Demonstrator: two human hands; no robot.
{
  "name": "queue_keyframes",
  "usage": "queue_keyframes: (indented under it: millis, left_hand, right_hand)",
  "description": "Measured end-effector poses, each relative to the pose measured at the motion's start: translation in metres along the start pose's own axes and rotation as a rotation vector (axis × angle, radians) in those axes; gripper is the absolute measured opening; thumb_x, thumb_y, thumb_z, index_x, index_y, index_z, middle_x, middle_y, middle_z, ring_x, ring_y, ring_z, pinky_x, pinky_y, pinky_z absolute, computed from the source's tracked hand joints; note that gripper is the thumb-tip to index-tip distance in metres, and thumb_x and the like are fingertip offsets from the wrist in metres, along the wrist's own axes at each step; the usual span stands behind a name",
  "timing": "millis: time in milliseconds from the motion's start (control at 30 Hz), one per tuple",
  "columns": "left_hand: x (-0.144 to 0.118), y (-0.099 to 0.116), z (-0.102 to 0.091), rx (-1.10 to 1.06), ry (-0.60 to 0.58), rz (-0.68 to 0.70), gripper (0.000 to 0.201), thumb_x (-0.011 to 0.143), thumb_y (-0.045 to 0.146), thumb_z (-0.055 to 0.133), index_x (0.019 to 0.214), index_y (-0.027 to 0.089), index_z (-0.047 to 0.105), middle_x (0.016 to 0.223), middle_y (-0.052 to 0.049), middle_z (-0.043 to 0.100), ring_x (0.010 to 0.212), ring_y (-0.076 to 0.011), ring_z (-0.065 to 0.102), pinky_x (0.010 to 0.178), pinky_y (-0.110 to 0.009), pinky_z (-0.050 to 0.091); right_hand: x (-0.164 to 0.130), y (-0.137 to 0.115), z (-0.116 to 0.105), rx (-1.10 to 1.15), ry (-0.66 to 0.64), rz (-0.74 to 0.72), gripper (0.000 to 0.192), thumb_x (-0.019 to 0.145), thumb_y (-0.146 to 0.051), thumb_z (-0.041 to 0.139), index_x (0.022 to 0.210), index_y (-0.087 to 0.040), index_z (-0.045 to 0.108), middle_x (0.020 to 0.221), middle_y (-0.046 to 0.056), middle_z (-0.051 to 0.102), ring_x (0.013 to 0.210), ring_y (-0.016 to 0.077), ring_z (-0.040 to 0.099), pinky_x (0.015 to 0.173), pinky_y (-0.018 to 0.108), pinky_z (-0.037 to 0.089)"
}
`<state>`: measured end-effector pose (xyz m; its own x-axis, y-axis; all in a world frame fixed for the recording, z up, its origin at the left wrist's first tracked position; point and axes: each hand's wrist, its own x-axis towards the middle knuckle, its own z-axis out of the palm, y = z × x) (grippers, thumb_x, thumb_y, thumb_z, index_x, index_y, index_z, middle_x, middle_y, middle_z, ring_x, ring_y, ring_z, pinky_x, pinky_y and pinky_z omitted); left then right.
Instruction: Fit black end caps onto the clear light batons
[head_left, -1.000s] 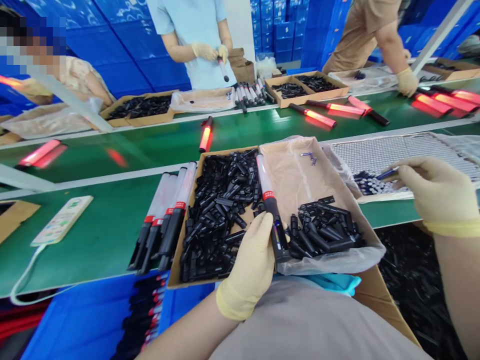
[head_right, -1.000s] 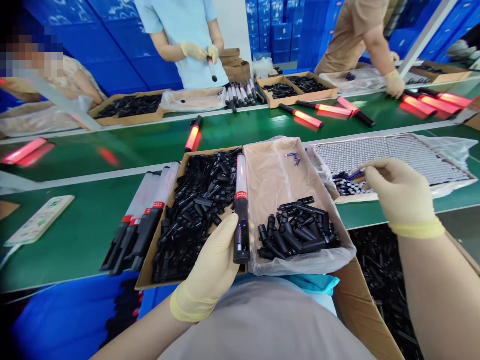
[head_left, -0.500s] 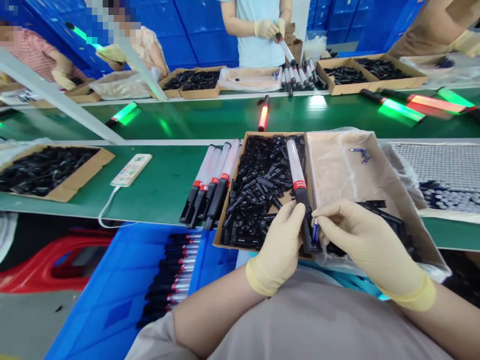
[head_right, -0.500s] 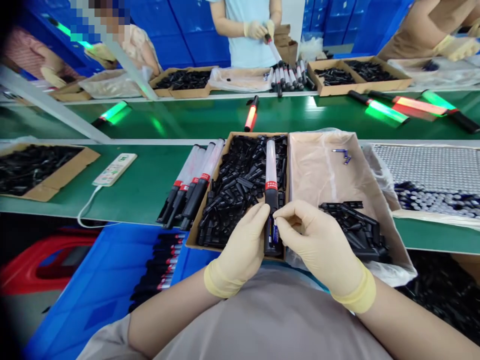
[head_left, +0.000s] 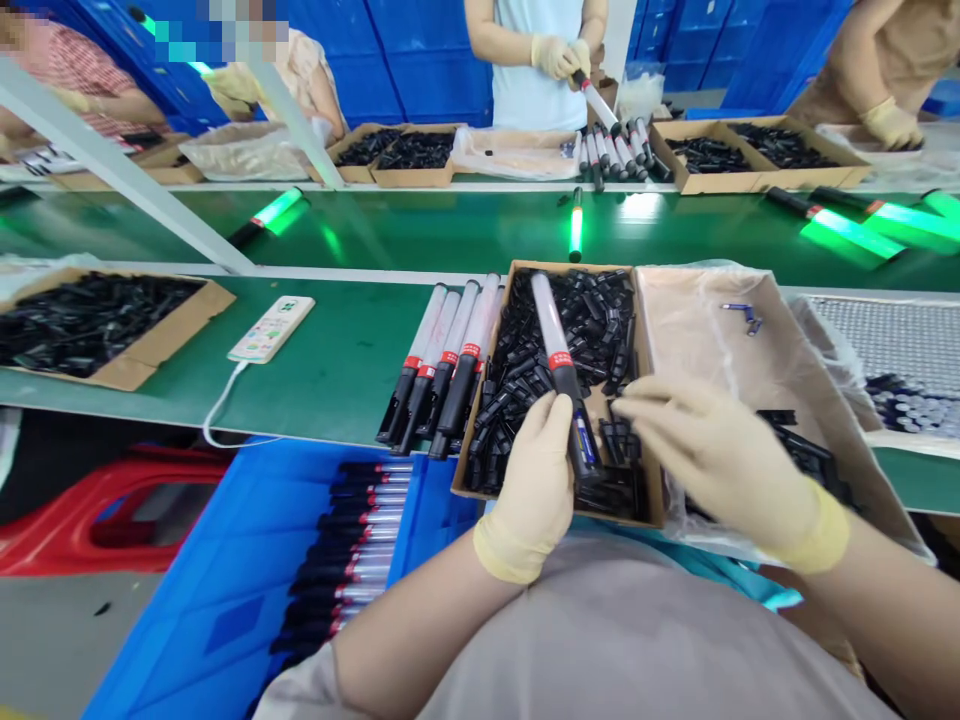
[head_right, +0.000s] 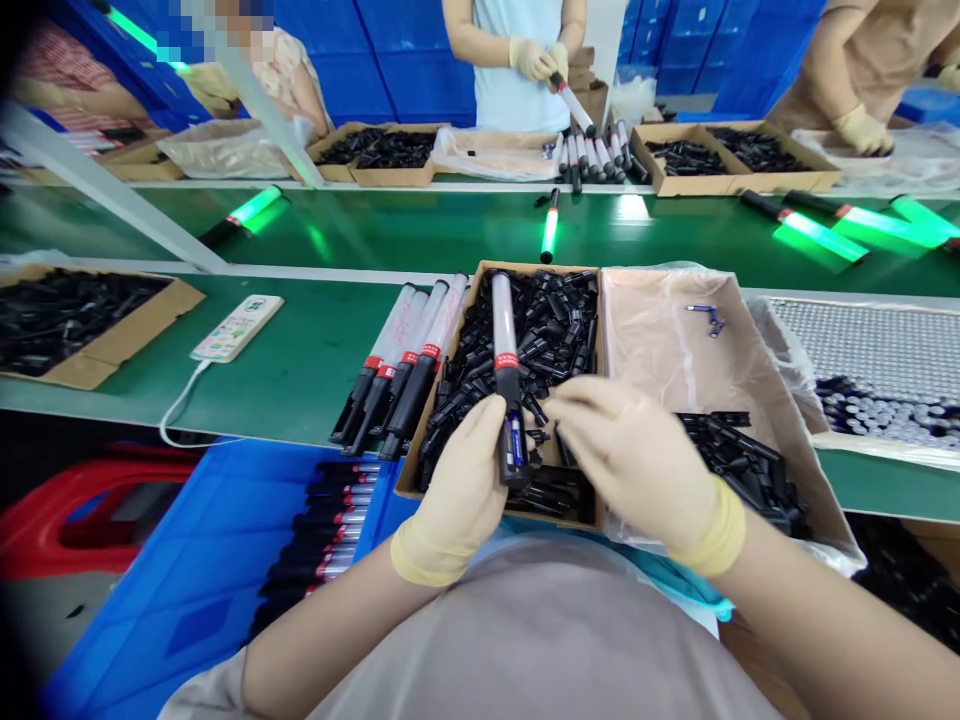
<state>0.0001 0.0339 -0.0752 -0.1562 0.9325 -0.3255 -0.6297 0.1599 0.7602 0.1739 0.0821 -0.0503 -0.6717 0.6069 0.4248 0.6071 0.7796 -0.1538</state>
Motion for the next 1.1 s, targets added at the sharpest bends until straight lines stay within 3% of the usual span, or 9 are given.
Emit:
queue_keyframes:
  millis: [100,200,267,500,600,700,767,867,1100]
  left_hand:
    - [0.003,0.012,-0.003,-0.047,0.075,0.039,0.028,0.087,0.045,0.073,0.093,0.018,0.068,0.079,-0.001,0.068,0.063,-0.0105,0.056,0.059,-0.023,0.042]
    - [0.003,0.015,-0.005,-0.086,0.086,0.030,0.032,0.084,0.047,0.076,0.093,0.018,0.068,0.081,-0.001,0.068,0.062,-0.0104,0.057,0.058,-0.023,0.042]
    - [0.003,0.011,-0.006,-0.090,0.066,0.023,0.031,0.085,0.046,0.076,0.093,0.018,0.068,0.081,-0.001,0.068,0.061,-0.0103,0.057,0.060,-0.024,0.044]
    - [0.001,0.006,-0.005,-0.115,0.050,-0.002,0.029,0.088,0.043,0.074,0.100,0.017,0.069,0.080,-0.001,0.069,0.061,-0.0105,0.057,0.059,-0.024,0.044]
    - [0.000,0.008,-0.002,-0.131,0.035,-0.016,0.031,0.088,0.043,0.074,0.103,0.017,0.070,0.081,-0.002,0.070,0.063,-0.0110,0.057,0.066,-0.025,0.049]
    - [-0.001,0.005,0.001,-0.123,-0.010,-0.033,0.030,0.090,0.044,0.072,0.105,0.018,0.071,0.086,-0.002,0.072,0.073,-0.0145,0.064,0.077,-0.029,0.052]
    - [-0.001,0.001,0.003,-0.091,-0.065,-0.035,0.029,0.092,0.044,0.068,0.106,0.018,0.072,0.092,-0.004,0.073,0.084,-0.0176,0.067,0.083,-0.030,0.052]
    - [-0.001,-0.006,0.004,-0.030,-0.132,-0.027,0.029,0.096,0.043,0.063,0.109,0.019,0.072,0.104,-0.006,0.074,0.099,-0.0204,0.067,0.089,-0.031,0.051]
    - [-0.007,-0.007,0.012,-0.048,-0.192,-0.051,0.025,0.098,0.040,0.060,0.107,0.021,0.073,0.104,-0.006,0.074,0.104,-0.0228,0.067,0.090,-0.033,0.053]
  right_hand:
    - [0.012,0.037,0.013,-0.132,-0.271,0.123,0.030,0.101,-0.023,0.047,0.101,-0.018,0.076,0.100,0.010,0.071,0.091,0.0227,0.067,0.081,0.037,0.052]
    - [0.018,0.047,0.032,-0.270,-0.591,0.016,0.025,0.093,-0.013,0.053,0.096,-0.018,0.077,0.103,0.011,0.071,0.093,0.0268,0.066,0.073,0.036,0.048]
    - [0.021,0.041,0.045,-0.276,-0.626,-0.056,0.028,0.088,-0.006,0.054,0.099,-0.017,0.077,0.114,0.013,0.071,0.101,0.0286,0.065,0.074,0.036,0.047]
    - [0.036,0.039,0.053,-0.095,-0.581,-0.048,0.017,0.092,-0.020,0.062,0.100,-0.019,0.077,0.102,0.009,0.075,0.096,0.0231,0.069,0.083,0.035,0.053]
    - [0.030,0.038,0.037,0.116,-0.406,0.177,0.030,0.100,-0.031,0.051,0.112,-0.017,0.074,0.102,0.008,0.075,0.092,0.0203,0.071,0.082,0.034,0.058]
    - [0.017,0.017,0.016,0.664,-0.191,0.480,0.046,0.093,-0.040,0.062,0.135,-0.021,0.065,0.104,0.006,0.075,0.087,0.0187,0.072,0.077,0.033,0.061]
    - [0.010,-0.003,0.005,0.897,-0.101,0.590,0.046,0.087,-0.040,0.069,0.130,-0.023,0.067,0.105,0.006,0.075,0.086,0.0185,0.072,0.074,0.032,0.062]
    - [0.007,-0.026,-0.002,0.968,-0.002,0.645,0.029,0.084,-0.038,0.073,0.108,-0.022,0.074,0.102,0.006,0.076,0.088,0.0192,0.072,0.075,0.031,0.062]
    - [0.006,-0.032,0.001,0.883,0.042,0.625,0.024,0.083,-0.035,0.071,0.104,-0.022,0.073,0.091,0.003,0.075,0.079,0.0171,0.070,0.075,0.032,0.062]
